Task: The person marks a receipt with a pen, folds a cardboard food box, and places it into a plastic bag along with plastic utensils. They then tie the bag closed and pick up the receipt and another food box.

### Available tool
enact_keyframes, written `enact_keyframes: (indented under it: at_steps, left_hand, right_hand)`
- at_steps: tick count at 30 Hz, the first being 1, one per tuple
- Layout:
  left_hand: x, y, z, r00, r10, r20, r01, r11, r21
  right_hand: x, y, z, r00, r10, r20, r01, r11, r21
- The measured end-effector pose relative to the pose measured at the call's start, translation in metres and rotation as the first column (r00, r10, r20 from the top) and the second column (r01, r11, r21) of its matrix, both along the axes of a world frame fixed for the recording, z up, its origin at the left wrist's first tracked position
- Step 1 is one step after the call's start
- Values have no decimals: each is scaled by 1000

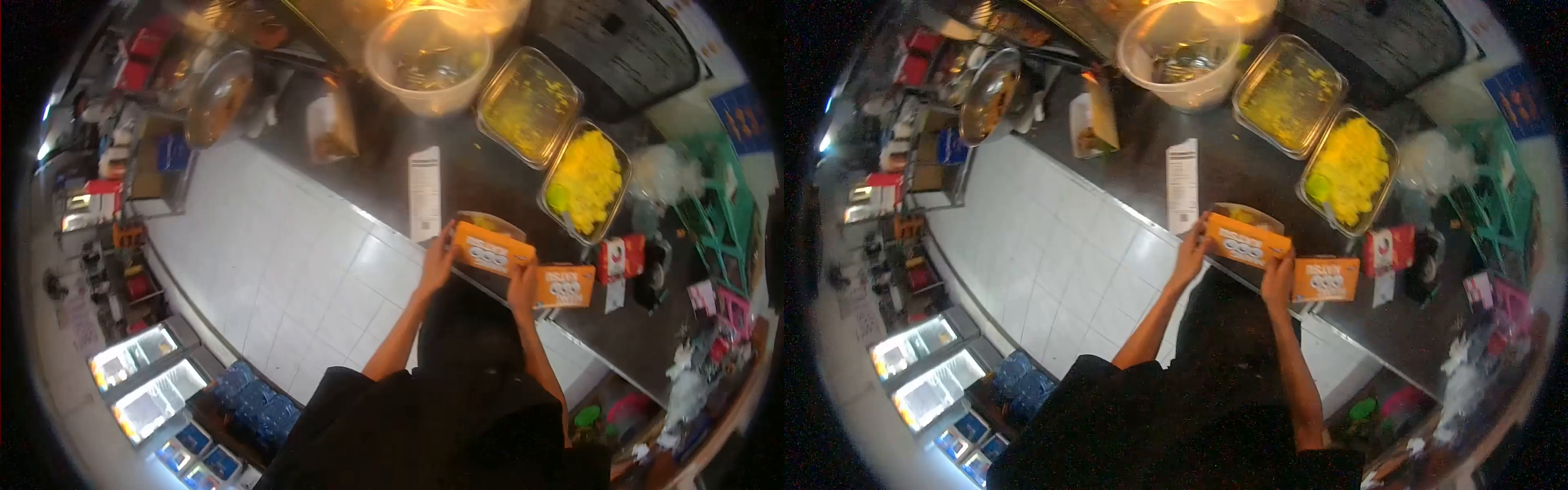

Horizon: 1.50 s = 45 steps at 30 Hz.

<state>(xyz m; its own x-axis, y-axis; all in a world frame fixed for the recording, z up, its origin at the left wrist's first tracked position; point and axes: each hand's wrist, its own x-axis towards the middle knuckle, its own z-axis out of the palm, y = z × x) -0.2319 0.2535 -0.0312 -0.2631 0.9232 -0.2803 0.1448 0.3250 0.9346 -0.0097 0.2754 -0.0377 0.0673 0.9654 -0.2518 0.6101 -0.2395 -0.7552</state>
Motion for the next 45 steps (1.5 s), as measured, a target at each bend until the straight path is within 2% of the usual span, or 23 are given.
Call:
enact_keyframes:
  at_steps: [2, 3, 6, 7, 10, 13, 16, 19, 22, 23, 24, 26, 28, 29, 31, 32, 33, 34, 36, 37, 39, 42, 45]
  left_hand:
    - [-7, 6, 4, 992, -31, 124, 50, 987, -152]
    - [-10, 4, -5, 993, -41, 113, 50, 996, -74]
    - [-18, 9, -4, 991, -72, 112, 75, 997, -20]
    - [-20, 11, -6, 991, -65, 119, 68, 997, -27]
    - [-26, 11, -4, 976, -99, 194, 119, 989, -93]
    - [-32, 14, 6, 947, -132, 291, 150, 988, -39]
    - [-35, 12, 4, 950, -138, 280, 161, 985, -62]
    - [-32, 12, 0, 970, -144, 196, 151, 988, -21]
    - [-25, 11, -3, 978, -21, 206, 45, 993, -114]
    - [-18, 6, -24, 986, 55, 160, -45, 997, -69]
    - [-18, 8, -10, 1000, 4, 14, -3, 996, -89]
    - [-7, 2, -26, 993, 98, -64, -101, 993, -55]
    - [-2, 6, -21, 937, 48, -345, -61, 998, -29]
    - [2, 11, -13, 956, 41, -290, -81, 988, -129]
    - [3, 16, -13, 948, 40, -316, -96, 982, -164]
    - [3, 18, -13, 942, 47, -334, -112, 978, -179]
    - [3, 15, -24, 909, 111, -402, -144, 988, -53]
    - [2, 14, -31, 935, 125, -333, -153, 987, -57]
    - [1, 14, -34, 969, 158, -191, -173, 982, -68]
    - [1, 13, -30, 967, 139, -215, -158, 985, -69]
    - [3, 13, -18, 960, 102, -261, -125, 990, -71]
    - [4, 15, -2, 969, 115, -217, -130, 990, -56]
    - [-2, 15, -3, 987, 158, -34, -161, 974, -160]
  right_hand:
    - [-4, 14, 20, 993, 40, -113, -39, 999, 8]
    - [-3, 21, 31, 986, 54, -160, -53, 999, 11]
    - [4, 33, 40, 993, -5, -118, -19, 981, -195]
    - [6, 30, 31, 999, 30, -44, -36, 990, -140]
    - [3, 31, 26, 1000, 23, 9, -21, 981, -190]
    - [-6, 34, 49, 993, 13, -120, -44, 964, -262]
    - [-6, 24, 34, 977, 8, -214, -27, 996, -82]
    - [-2, 16, 15, 991, -1, -132, 2, 1000, 2]
    - [0, 16, 7, 998, -31, -56, 25, 995, -94]
    - [-2, 16, 15, 995, 25, 93, -11, 988, -155]
    - [-7, 17, 17, 995, 12, 103, 4, 988, -155]
    - [-1, 11, 0, 994, 35, 102, -28, 997, -75]
    - [5, 11, -33, 965, 106, 241, -113, 994, 14]
    - [8, 11, -38, 969, 121, 217, -112, 992, -53]
    - [1, 21, -17, 977, 147, 157, -117, 975, -187]
    - [-2, 24, -5, 983, 129, 133, -113, 986, -123]
    - [-5, 28, 6, 988, 114, 105, -109, 992, -58]
    - [-7, 31, 14, 992, 104, 74, -104, 994, 8]
    - [-7, 35, 26, 994, 108, -34, -112, 974, -196]
    - [-7, 37, 29, 991, 103, -86, -124, 947, -295]
    - [-6, 35, 34, 983, 153, -98, -175, 946, -272]
    - [-7, 35, 37, 978, 196, -73, -208, 942, -264]
    - [-5, 34, 35, 963, 268, 1, -262, 942, -213]
